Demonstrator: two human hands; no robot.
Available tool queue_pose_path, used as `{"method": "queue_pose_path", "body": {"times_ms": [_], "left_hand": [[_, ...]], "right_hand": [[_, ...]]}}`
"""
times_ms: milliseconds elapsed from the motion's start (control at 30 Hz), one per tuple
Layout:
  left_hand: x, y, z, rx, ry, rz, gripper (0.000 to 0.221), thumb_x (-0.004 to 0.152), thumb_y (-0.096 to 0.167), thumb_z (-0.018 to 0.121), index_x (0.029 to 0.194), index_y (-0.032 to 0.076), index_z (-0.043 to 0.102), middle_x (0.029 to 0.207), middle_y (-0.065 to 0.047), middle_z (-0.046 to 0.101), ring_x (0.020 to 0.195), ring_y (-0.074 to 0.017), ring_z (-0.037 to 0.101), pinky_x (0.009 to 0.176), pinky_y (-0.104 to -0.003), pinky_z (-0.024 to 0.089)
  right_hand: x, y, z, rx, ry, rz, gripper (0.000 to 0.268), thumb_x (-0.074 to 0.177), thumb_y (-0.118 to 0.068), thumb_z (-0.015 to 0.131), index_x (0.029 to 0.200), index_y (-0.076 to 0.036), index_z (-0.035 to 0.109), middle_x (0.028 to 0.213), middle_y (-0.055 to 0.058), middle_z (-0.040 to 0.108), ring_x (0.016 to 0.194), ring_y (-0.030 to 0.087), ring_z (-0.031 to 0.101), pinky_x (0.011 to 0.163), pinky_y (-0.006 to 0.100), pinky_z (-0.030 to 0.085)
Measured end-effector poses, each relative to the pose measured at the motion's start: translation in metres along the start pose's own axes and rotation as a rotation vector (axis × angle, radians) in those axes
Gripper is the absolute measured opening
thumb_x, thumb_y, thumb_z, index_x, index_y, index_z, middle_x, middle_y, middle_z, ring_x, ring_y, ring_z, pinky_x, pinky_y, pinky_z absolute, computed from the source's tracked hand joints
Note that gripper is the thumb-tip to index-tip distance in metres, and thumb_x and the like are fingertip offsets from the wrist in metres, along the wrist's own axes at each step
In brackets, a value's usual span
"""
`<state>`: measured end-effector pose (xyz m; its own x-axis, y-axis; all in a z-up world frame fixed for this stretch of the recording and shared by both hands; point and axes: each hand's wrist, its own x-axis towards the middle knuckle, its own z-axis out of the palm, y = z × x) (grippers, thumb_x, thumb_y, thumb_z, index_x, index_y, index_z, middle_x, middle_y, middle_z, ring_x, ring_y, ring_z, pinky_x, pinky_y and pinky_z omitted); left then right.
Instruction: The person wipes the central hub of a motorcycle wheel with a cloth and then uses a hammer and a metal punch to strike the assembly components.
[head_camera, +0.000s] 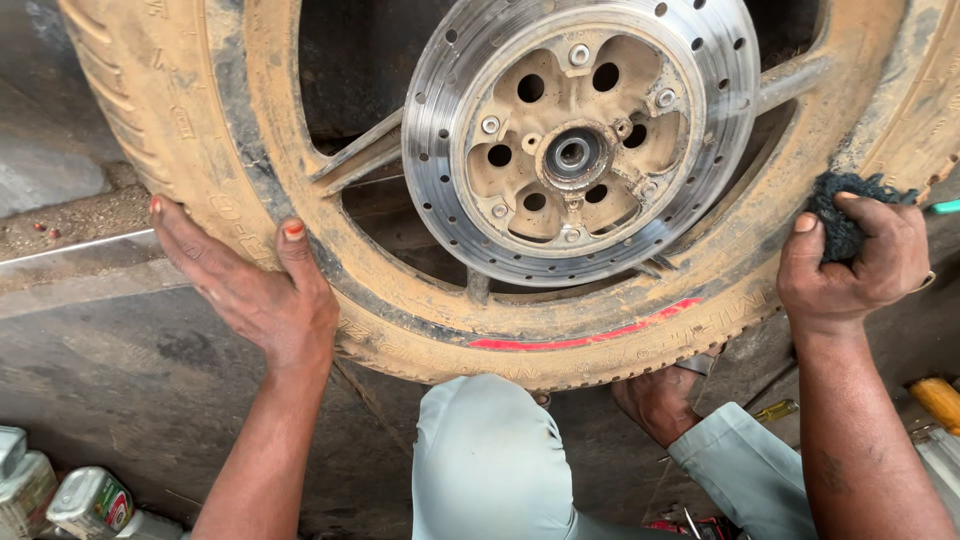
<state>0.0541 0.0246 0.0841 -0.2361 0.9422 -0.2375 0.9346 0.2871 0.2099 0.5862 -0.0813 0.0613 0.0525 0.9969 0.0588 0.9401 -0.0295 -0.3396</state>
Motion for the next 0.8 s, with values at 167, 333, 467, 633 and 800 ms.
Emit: {"method": "queue_pose_path", "body": {"times_ms": [167, 333, 467, 633, 800], "left_hand": [[-0.001, -0.006, 0.002, -0.013, -0.006, 0.007, 0.092, 0.117, 0.071, 0.035, 0.167, 0.0, 0.004, 0.169, -0.032, 0.015, 0.162, -0.0485, 0.019, 0.13, -0.063, 0.027], [-0.003, -0.011, 0.005, 0.007, -0.012, 0.006, 0.092, 0.116, 0.071, 0.033, 0.166, 0.0, 0.005, 0.169, -0.031, 0.015, 0.163, -0.0482, 0.018, 0.133, -0.065, 0.028], [-0.003, -0.013, 0.006, 0.005, -0.017, -0.007, 0.092, 0.116, 0.072, 0.033, 0.166, 0.0, 0.005, 0.168, -0.032, 0.015, 0.162, -0.0486, 0.018, 0.131, -0.066, 0.029], [-0.003, -0.008, 0.003, 0.008, -0.021, -0.01, 0.093, 0.116, 0.072, 0.033, 0.167, 0.0, 0.005, 0.168, -0.032, 0.015, 0.162, -0.049, 0.019, 0.131, -0.066, 0.028], [-0.001, -0.005, 0.002, 0.004, -0.022, -0.018, 0.093, 0.115, 0.073, 0.033, 0.166, 0.0, 0.006, 0.168, -0.032, 0.015, 0.162, -0.0489, 0.019, 0.131, -0.065, 0.029]], "right_hand": [[-0.001, 0.004, 0.001, -0.029, -0.007, -0.037, 0.019, 0.107, -0.015, 0.071, 0.117, -0.002, 0.061, 0.102, 0.014, 0.059, 0.091, 0.032, 0.062, 0.079, 0.041, 0.05], [-0.005, 0.013, 0.002, -0.049, -0.021, -0.059, 0.021, 0.108, -0.02, 0.069, 0.117, -0.002, 0.061, 0.103, 0.013, 0.058, 0.092, 0.03, 0.063, 0.077, 0.041, 0.05], [-0.006, 0.014, 0.003, -0.054, -0.021, -0.052, 0.023, 0.108, -0.021, 0.069, 0.12, -0.002, 0.063, 0.102, 0.013, 0.058, 0.089, 0.03, 0.063, 0.075, 0.04, 0.049], [0.0, 0.007, 0.002, -0.035, -0.003, -0.046, 0.024, 0.107, -0.022, 0.068, 0.12, -0.002, 0.064, 0.103, 0.014, 0.063, 0.087, 0.03, 0.065, 0.074, 0.04, 0.051], [0.004, 0.003, 0.002, -0.035, -0.002, -0.055, 0.015, 0.109, -0.015, 0.069, 0.115, -0.003, 0.062, 0.102, 0.013, 0.064, 0.089, 0.03, 0.065, 0.077, 0.04, 0.051]]}}
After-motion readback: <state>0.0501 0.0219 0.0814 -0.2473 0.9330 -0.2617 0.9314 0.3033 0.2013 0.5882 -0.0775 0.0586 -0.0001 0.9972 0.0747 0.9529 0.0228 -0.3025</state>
